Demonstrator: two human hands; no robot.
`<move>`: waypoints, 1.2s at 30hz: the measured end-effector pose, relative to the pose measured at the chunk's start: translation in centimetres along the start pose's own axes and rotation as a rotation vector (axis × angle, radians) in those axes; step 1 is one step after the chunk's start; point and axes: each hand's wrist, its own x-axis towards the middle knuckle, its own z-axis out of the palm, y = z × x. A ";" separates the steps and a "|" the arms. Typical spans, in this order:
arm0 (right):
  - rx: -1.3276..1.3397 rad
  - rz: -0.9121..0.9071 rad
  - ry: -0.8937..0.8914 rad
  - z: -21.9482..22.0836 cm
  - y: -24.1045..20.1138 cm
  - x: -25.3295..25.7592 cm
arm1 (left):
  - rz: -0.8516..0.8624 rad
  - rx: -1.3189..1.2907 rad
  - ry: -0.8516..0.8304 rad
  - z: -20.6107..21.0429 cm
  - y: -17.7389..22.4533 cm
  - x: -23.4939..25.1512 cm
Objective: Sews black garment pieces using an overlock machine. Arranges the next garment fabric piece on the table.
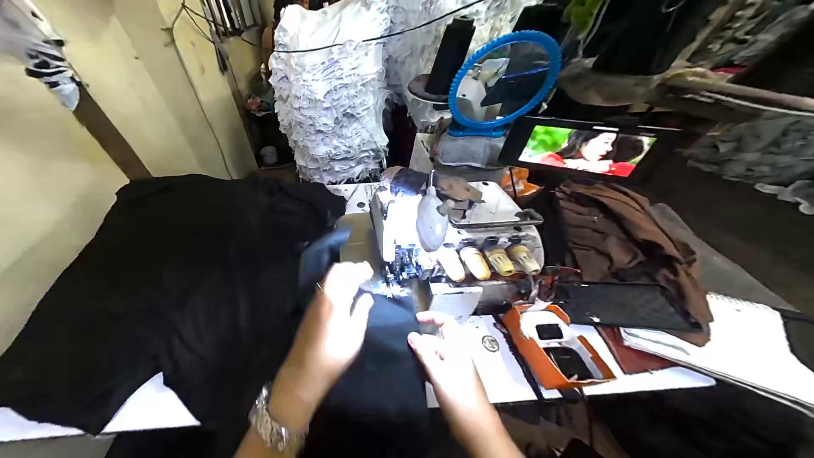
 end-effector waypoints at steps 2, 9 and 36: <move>0.000 0.047 -0.042 0.2 1.6 -1.0 | 0.139 0.060 0.053 3.2 -0.2 -2.5; 0.144 0.068 -0.116 0.4 2.5 -2.0 | 0.144 0.152 0.067 3.5 -0.9 -1.6; -0.069 -0.043 -0.193 -1.7 5.5 -3.5 | -0.231 0.336 -0.352 -1.7 -6.2 -5.3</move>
